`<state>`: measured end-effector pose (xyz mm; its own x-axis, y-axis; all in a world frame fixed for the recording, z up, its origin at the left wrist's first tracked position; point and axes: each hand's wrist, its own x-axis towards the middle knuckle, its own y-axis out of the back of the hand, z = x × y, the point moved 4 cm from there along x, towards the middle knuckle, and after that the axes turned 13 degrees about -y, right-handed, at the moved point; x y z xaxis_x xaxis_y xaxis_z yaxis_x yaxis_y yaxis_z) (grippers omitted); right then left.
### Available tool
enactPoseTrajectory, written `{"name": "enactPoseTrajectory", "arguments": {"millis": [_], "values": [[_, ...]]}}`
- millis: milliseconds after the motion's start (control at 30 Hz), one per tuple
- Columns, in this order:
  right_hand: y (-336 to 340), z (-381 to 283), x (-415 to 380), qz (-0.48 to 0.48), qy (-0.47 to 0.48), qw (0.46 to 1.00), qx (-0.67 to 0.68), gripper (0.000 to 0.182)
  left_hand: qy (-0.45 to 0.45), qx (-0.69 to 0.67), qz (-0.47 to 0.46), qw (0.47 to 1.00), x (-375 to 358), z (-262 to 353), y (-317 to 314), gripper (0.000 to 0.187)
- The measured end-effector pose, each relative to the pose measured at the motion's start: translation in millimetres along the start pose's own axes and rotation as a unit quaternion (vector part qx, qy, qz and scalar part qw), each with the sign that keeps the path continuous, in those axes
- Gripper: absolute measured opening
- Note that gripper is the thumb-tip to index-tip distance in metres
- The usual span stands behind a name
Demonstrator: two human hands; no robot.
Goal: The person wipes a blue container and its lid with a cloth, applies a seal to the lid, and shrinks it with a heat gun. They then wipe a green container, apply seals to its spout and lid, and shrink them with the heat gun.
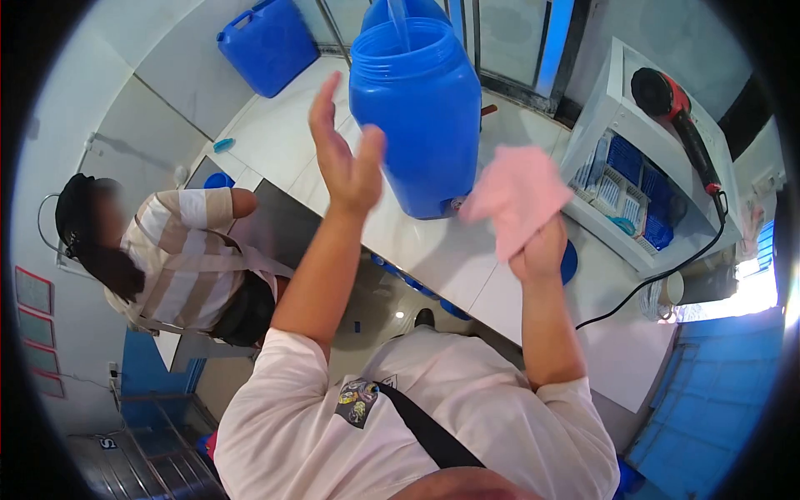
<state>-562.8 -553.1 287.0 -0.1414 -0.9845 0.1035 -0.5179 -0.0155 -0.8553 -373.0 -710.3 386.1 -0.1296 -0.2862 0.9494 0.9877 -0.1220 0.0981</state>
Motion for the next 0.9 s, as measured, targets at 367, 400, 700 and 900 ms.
{"name": "enactPoseTrajectory", "arguments": {"millis": [367,400,700,900], "values": [[-120,-20,128,0.192,0.402,0.530,-0.722,0.065,0.127,-0.140,0.057,0.980,1,-70,-27,0.106],[-107,-31,139,0.156,0.403,0.619,-0.656,0.064,0.110,-0.112,0.055,0.986,-3,-68,-25,0.108],[70,1,195,0.279,-0.114,0.904,-0.303,0.089,0.116,-0.149,0.060,0.980,-3,-68,-29,0.109],[98,54,122,0.280,-0.143,0.915,-0.254,0.088,0.121,-0.148,0.066,0.979,-3,-66,-28,0.107]]}}
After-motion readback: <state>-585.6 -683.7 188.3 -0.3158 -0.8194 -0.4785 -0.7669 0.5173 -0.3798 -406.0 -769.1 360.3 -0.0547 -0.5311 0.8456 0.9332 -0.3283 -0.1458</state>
